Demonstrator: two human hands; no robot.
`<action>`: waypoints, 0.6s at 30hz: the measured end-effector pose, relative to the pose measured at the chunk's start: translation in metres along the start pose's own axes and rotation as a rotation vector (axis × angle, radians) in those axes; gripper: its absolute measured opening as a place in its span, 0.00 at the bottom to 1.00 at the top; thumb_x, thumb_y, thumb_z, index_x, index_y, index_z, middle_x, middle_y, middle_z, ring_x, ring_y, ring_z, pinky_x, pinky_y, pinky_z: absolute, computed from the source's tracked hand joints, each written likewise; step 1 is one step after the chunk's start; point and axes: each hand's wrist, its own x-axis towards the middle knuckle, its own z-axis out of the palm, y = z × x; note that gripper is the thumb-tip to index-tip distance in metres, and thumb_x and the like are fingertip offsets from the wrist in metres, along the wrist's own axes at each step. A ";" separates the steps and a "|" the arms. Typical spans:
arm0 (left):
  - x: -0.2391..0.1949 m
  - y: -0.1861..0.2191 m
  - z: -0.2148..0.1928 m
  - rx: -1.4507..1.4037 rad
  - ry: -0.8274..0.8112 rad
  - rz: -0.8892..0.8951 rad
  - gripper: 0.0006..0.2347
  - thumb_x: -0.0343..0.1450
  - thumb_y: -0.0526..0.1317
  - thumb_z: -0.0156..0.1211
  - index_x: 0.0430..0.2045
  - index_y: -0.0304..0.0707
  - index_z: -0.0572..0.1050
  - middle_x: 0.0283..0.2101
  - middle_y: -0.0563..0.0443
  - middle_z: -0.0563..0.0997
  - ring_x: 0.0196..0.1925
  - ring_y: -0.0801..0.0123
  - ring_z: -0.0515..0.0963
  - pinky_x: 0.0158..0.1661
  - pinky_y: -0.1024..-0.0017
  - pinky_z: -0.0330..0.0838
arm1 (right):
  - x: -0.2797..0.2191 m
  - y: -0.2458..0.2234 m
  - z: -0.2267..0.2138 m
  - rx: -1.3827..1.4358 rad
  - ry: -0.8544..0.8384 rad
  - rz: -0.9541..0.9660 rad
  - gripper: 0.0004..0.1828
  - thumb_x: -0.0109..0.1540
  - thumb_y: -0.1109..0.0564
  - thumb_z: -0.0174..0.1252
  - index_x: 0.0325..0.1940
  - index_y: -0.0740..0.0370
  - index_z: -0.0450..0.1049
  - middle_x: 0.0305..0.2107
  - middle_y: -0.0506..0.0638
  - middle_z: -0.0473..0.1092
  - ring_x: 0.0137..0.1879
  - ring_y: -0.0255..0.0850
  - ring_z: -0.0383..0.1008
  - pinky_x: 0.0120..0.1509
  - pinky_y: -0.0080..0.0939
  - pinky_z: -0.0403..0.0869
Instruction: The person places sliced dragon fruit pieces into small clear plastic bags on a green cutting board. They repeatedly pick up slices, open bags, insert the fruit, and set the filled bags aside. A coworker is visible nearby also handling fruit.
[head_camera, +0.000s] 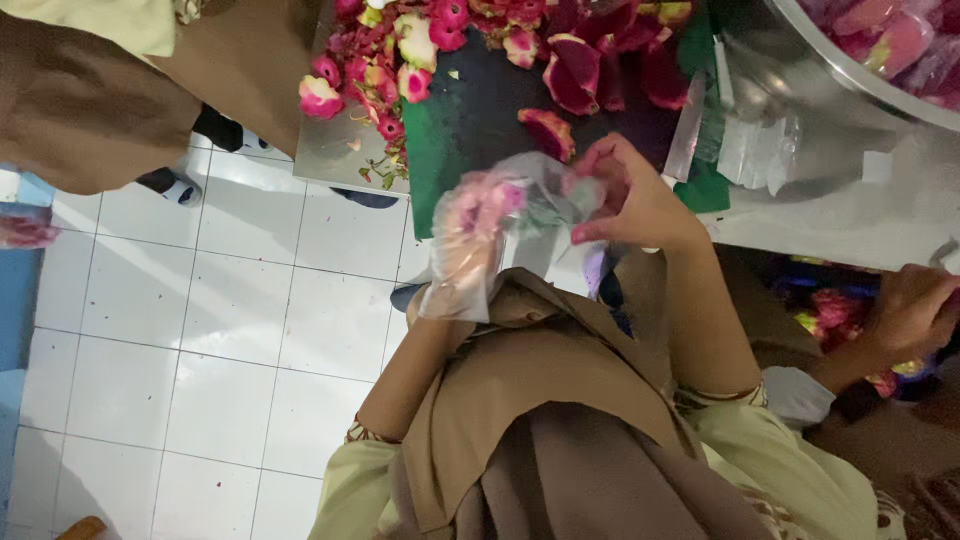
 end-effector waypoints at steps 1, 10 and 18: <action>0.006 0.000 -0.005 -0.107 -0.045 0.127 0.06 0.77 0.39 0.57 0.46 0.51 0.78 0.47 0.50 0.79 0.47 0.70 0.81 0.46 0.69 0.83 | -0.001 0.008 -0.001 0.100 -0.008 0.120 0.41 0.47 0.65 0.78 0.58 0.49 0.63 0.47 0.52 0.75 0.49 0.35 0.75 0.49 0.35 0.76; -0.007 0.035 -0.023 0.161 0.338 -0.040 0.07 0.78 0.39 0.60 0.42 0.35 0.80 0.39 0.53 0.80 0.32 0.80 0.74 0.29 0.83 0.67 | 0.000 0.072 0.003 0.295 0.032 0.003 0.23 0.62 0.49 0.68 0.55 0.67 0.77 0.48 0.48 0.78 0.52 0.36 0.77 0.59 0.37 0.76; -0.009 0.044 -0.020 0.263 0.203 0.071 0.07 0.81 0.36 0.58 0.37 0.30 0.78 0.41 0.52 0.78 0.38 0.77 0.75 0.38 0.78 0.69 | 0.011 0.104 0.002 0.493 0.277 0.111 0.12 0.69 0.55 0.58 0.48 0.67 0.79 0.39 0.51 0.79 0.44 0.37 0.78 0.52 0.37 0.76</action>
